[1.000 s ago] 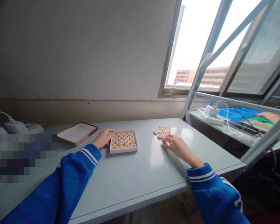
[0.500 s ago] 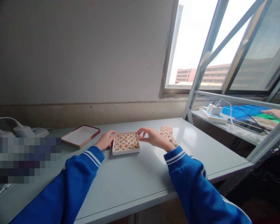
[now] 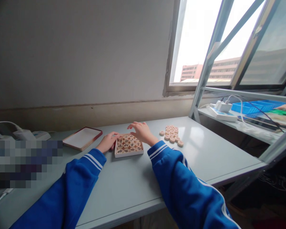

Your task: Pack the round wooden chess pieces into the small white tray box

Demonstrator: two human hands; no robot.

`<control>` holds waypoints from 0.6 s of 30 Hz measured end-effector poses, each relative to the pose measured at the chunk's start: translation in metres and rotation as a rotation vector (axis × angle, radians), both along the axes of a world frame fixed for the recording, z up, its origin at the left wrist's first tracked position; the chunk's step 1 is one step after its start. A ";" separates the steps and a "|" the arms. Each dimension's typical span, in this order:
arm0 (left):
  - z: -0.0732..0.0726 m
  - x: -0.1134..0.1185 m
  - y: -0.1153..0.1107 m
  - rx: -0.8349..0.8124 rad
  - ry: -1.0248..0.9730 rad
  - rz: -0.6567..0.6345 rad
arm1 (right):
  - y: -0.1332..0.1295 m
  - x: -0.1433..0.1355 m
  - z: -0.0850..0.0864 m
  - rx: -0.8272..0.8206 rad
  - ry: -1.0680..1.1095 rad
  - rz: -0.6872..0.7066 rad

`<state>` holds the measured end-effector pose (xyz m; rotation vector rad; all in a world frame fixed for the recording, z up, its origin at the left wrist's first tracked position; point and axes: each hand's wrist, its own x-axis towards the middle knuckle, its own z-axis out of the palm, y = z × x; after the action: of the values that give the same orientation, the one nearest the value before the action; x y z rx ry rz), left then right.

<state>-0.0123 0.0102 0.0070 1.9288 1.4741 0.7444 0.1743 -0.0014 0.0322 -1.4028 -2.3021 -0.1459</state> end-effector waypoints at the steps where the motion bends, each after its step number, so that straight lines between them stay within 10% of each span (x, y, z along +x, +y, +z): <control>1: 0.000 0.000 0.000 -0.001 0.007 0.000 | -0.001 0.012 0.002 -0.003 -0.035 -0.081; 7: 0.000 0.000 -0.002 0.000 -0.011 -0.022 | -0.010 0.076 0.007 -0.242 -0.175 -0.518; 18: 0.001 0.004 -0.004 0.065 0.091 0.038 | -0.012 0.086 0.006 -0.312 -0.148 -0.638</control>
<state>-0.0083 0.0057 0.0084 2.0127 1.5624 0.7387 0.2602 -0.0135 0.0383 -2.3234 -1.9589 -0.0829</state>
